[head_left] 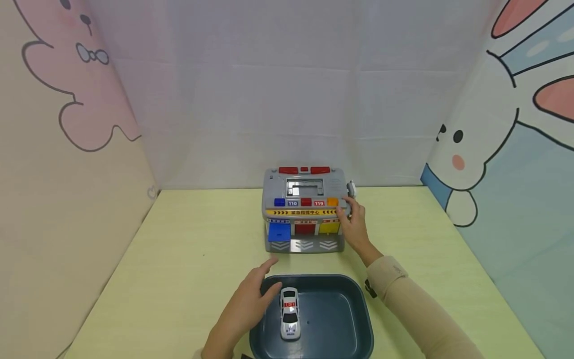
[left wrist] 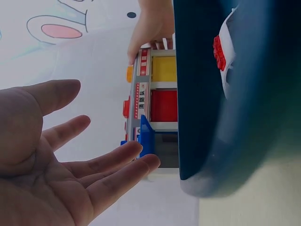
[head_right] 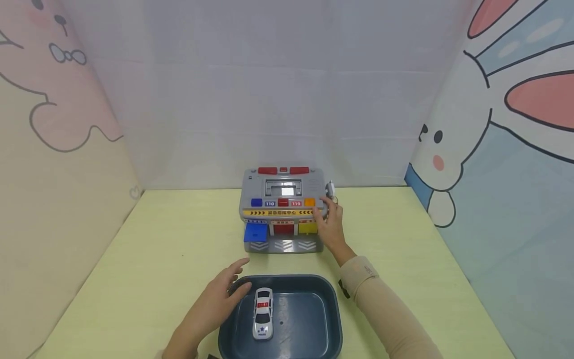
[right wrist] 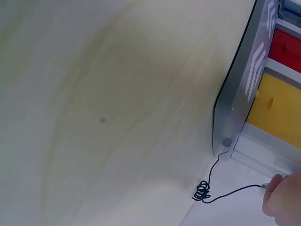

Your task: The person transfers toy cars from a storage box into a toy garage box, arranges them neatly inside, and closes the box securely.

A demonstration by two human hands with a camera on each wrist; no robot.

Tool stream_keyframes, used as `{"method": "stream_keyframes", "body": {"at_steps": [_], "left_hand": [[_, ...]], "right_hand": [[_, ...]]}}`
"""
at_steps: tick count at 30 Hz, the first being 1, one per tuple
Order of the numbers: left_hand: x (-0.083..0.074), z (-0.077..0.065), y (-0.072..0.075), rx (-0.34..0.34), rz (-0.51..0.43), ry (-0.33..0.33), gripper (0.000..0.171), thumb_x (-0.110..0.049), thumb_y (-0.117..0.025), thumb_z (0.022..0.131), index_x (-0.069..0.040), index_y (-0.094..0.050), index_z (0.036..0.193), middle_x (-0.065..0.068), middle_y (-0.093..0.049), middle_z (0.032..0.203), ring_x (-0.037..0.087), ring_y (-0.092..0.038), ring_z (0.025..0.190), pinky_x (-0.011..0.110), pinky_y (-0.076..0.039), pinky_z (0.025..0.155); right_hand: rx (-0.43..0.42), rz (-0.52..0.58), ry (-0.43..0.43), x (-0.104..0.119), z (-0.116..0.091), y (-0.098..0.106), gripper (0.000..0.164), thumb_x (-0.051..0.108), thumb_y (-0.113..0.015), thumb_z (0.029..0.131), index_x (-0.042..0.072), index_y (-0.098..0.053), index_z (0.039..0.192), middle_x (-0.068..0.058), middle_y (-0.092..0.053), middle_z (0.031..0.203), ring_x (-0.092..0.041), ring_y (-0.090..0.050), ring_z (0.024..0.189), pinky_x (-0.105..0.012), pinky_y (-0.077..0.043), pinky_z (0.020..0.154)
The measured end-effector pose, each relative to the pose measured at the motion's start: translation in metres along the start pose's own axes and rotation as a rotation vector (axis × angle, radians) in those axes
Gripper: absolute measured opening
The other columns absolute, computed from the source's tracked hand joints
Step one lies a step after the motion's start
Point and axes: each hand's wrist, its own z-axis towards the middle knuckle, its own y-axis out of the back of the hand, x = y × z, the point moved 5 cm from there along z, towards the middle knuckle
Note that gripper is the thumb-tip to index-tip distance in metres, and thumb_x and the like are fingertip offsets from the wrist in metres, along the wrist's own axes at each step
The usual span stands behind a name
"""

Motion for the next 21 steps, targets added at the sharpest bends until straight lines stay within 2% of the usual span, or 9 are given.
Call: {"method": "stream_keyframes", "body": {"at_steps": [8,13,17,21], "left_hand": [[0.001,-0.004,-0.007,0.014,0.007,0.018,0.057,-0.032,-0.067,0.093,-0.021,-0.046,0.145,0.013,-0.050,0.139,0.037,-0.047,0.127,0.060,-0.041,0.095],[0.003,-0.006,-0.013,0.045,0.002,0.007,0.054,-0.031,-0.066,0.094,-0.017,-0.049,0.142,0.015,-0.054,0.134,0.037,-0.050,0.123,0.060,-0.042,0.094],[0.005,-0.006,-0.019,0.072,-0.006,-0.007,0.053,-0.029,-0.067,0.093,-0.015,-0.050,0.141,0.015,-0.055,0.133,0.038,-0.051,0.122,0.062,-0.041,0.094],[0.009,-0.005,-0.028,0.096,0.009,0.008,0.054,-0.031,-0.069,0.091,-0.016,-0.051,0.141,0.014,-0.055,0.134,0.039,-0.050,0.123,0.063,-0.042,0.093]], "right_hand": [[0.018,0.044,-0.025,0.002,0.000,0.000,0.044,0.020,-0.049,0.104,0.002,-0.036,0.142,-0.024,-0.037,0.125,-0.028,-0.039,0.102,-0.042,-0.037,0.084],[0.031,0.077,-0.061,0.000,0.002,0.001,0.047,0.021,-0.050,0.103,0.001,-0.034,0.143,-0.021,-0.037,0.126,-0.022,-0.040,0.095,-0.036,-0.038,0.079],[0.041,0.073,-0.103,-0.002,0.003,0.000,0.048,0.023,-0.051,0.103,0.003,-0.034,0.143,-0.019,-0.037,0.129,-0.021,-0.040,0.098,-0.034,-0.038,0.080],[0.043,0.087,-0.132,-0.003,0.003,0.000,0.047,0.025,-0.052,0.102,0.005,-0.035,0.142,-0.019,-0.035,0.133,-0.026,-0.041,0.105,-0.039,-0.038,0.085]]}}
